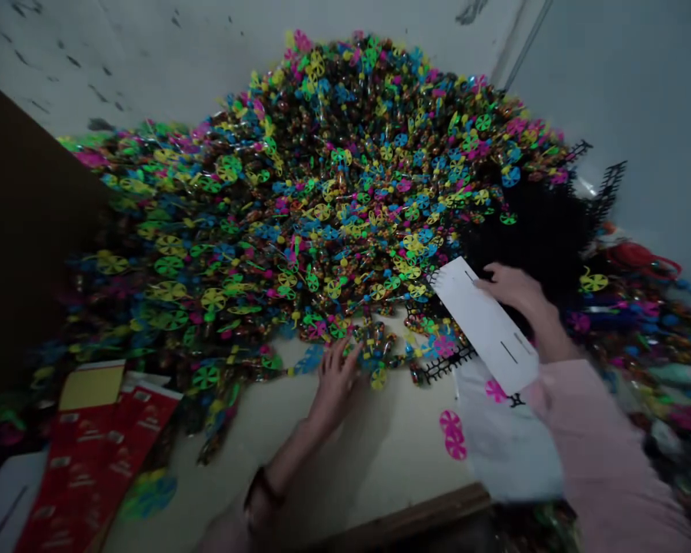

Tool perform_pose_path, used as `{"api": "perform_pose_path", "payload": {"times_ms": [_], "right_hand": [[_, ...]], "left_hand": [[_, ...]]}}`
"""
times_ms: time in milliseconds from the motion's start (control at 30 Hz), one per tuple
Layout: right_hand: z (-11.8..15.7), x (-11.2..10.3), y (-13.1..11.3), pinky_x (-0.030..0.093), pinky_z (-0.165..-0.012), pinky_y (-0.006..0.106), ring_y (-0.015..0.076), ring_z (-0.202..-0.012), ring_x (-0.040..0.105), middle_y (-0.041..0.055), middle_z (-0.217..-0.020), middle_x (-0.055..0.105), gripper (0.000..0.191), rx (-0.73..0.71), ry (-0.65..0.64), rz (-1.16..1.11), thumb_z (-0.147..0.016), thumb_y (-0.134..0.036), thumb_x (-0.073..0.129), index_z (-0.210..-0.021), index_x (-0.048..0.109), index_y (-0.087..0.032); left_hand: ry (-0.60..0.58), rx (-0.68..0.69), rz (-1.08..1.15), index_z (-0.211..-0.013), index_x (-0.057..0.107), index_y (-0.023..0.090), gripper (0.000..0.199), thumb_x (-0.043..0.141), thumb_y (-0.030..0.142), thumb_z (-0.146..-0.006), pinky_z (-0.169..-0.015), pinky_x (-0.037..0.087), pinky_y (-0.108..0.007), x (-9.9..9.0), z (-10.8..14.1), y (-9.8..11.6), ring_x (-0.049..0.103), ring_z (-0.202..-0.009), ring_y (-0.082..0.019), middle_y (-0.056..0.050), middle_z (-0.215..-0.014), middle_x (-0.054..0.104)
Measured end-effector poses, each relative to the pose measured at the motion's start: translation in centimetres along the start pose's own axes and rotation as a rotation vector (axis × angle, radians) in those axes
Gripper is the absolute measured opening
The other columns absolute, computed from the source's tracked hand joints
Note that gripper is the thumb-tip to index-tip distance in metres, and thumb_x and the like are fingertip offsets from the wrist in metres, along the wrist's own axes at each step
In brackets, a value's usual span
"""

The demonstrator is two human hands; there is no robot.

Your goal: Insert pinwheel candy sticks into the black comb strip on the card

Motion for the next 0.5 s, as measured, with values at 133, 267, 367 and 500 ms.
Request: {"api": "perform_pose_path", "payload": {"times_ms": [133,267,367,500], "right_hand": [[3.9,3.9,-2.9,0.041,-0.09,0.051,0.037,-0.116,0.049,0.0188,-0.128,0.05,0.086,0.173,-0.174,0.043,-0.065,-0.061,0.068,-0.134,0.039,-0.018],[6.7,5.2,-1.0,0.042,-0.087,0.05,0.0365,-0.117,0.045,0.0181,-0.129,0.045,0.08,0.24,0.038,-0.109,-0.068,-0.055,0.066,-0.134,0.038,-0.02],[8.2,3.6,0.7,0.043,-0.085,0.042,0.0282,-0.101,0.052,0.0109,-0.105,0.058,0.044,0.173,0.26,-0.259,-0.077,-0.041,0.056,-0.115,0.053,-0.019],[11.6,-1.6,0.1,0.044,-0.083,0.036,0.0221,-0.084,0.055,0.0068,-0.088,0.059,0.034,0.009,0.433,-0.35,-0.083,-0.031,0.046,-0.111,0.059,-0.019]], "left_hand": [[-0.001,0.017,-0.14,-0.141,0.039,0.024,0.053,0.049,0.036,-0.091,-0.11,0.023,-0.054,-0.3,-6.7,-1.5,0.026,-0.14,-0.031,-0.014,-0.15,0.033],[-0.101,0.04,-0.201,-0.141,0.04,0.022,0.054,0.05,0.038,-0.09,-0.111,0.009,-0.064,-0.1,-8.7,-3.7,0.019,-0.143,-0.034,-0.015,-0.152,0.03],[-0.046,0.113,-0.148,-0.142,0.038,0.025,0.05,0.044,0.033,-0.094,-0.112,0.001,-0.062,-1.8,-6.4,-4.3,0.013,-0.145,-0.03,-0.011,-0.154,0.027],[0.113,0.052,0.052,-0.14,0.04,0.025,0.045,0.04,0.031,-0.095,-0.114,0.017,-0.052,-6.1,0.3,-4.9,0.022,-0.143,-0.025,-0.012,-0.151,0.032]]}}
Point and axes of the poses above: each hand's wrist, its own z-axis away from the middle knuckle, its own x-axis out of the palm, y = z × x, the point moved 4 cm from there along -z, towards the middle knuckle
